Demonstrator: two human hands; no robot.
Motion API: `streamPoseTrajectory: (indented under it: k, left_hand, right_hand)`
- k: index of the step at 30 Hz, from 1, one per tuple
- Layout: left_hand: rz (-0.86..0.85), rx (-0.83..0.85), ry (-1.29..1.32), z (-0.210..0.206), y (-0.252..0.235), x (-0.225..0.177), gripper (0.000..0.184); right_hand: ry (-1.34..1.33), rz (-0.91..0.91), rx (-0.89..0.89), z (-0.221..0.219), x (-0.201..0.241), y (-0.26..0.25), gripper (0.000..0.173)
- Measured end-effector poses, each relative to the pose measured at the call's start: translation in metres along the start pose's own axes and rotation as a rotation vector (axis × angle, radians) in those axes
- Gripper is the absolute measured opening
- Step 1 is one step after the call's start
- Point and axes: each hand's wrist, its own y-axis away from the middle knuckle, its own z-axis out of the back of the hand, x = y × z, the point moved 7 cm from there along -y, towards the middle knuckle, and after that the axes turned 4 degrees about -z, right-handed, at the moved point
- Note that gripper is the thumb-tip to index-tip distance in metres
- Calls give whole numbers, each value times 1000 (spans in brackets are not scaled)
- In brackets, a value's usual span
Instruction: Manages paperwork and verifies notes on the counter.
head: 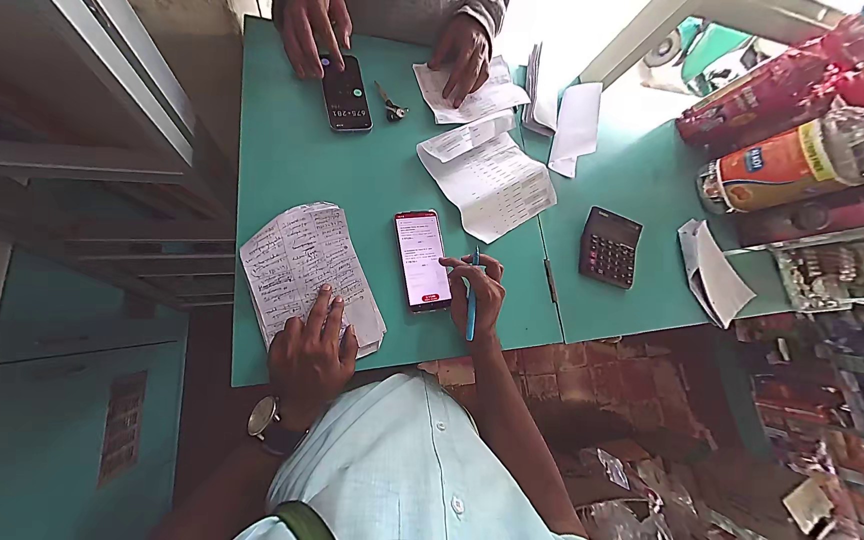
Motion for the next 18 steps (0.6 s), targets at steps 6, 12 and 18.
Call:
streamPoseTrajectory:
  k: [6, 12, 18]
  left_hand:
    - [0, -6, -1, 0, 0, 0, 50]
    - [1, 3, 4, 0, 0, 0, 50]
    - [-1, 3, -6, 0, 0, 0, 51]
  right_hand:
    - [31, -29, -1, 0, -4, 0, 20]
    - [30, -32, -4, 1, -4, 0, 20]
    - [31, -36, -3, 2, -4, 0, 19]
